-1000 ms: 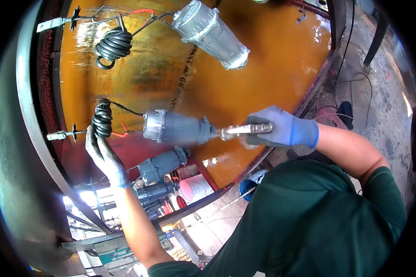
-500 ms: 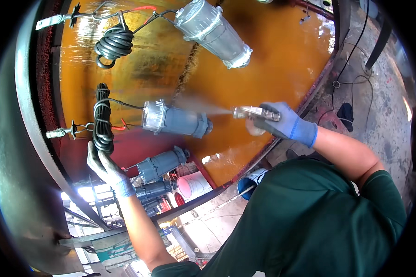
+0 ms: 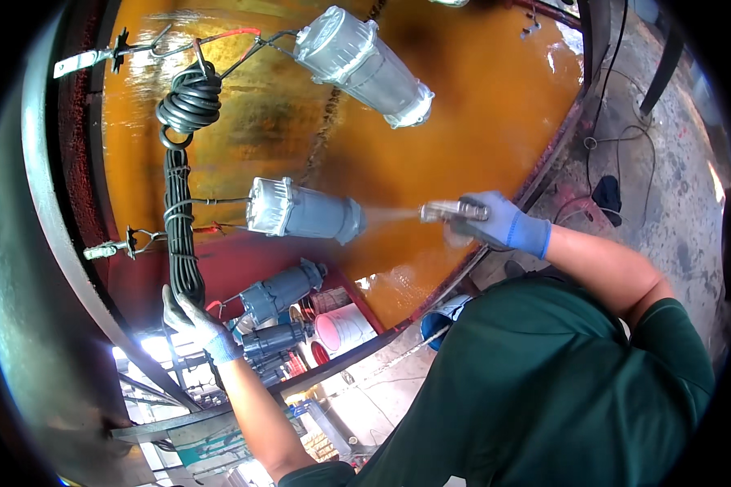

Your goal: The person spray paints hanging cylindrical parts with a spray gun while turning them by hand, presses buttons on a control panel, and spray paints additional hanging parts.

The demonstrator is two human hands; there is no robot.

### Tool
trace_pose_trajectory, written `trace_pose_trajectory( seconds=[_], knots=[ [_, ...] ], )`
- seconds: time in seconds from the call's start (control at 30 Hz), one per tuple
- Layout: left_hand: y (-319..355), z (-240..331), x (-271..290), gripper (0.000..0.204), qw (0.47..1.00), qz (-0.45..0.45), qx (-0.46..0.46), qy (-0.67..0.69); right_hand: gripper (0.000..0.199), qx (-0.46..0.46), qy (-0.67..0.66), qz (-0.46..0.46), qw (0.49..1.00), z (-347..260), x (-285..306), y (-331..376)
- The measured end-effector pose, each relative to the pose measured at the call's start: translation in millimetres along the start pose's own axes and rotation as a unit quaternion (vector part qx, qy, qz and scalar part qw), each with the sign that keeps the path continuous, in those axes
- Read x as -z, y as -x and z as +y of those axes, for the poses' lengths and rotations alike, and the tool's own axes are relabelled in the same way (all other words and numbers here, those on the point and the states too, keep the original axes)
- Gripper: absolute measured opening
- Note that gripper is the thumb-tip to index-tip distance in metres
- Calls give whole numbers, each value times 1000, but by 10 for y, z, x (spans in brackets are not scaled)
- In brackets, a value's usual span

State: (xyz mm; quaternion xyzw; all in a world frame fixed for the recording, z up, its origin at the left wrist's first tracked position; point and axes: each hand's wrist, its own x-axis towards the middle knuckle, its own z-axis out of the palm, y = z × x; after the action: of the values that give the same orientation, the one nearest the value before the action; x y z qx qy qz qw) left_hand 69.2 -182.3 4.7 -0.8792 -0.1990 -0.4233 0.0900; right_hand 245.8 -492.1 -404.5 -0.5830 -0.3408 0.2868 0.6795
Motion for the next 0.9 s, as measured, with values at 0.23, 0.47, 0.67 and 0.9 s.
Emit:
trace_pose_trajectory(
  seconds=[0.23, 0.47, 0.67, 0.9],
  knots=[
    [7, -504, 138, 53, 1000, 5, 9, -12, 26, 13, 11, -53, 998, -87, 131, -15],
    [-90, -1072, 239, 52, 996, 28, 38, -72, 29, 69, -36, -13, 997, -333, 236, -146],
    [-197, -1179, 157, 48, 991, 24, 66, -110, 27, -2, -116, 85, 990, -451, 212, -165],
    [-192, -1301, 173, 51, 988, 31, 93, -121, 25, 96, -1, -28, 995, -254, 55, -82]
  ],
)
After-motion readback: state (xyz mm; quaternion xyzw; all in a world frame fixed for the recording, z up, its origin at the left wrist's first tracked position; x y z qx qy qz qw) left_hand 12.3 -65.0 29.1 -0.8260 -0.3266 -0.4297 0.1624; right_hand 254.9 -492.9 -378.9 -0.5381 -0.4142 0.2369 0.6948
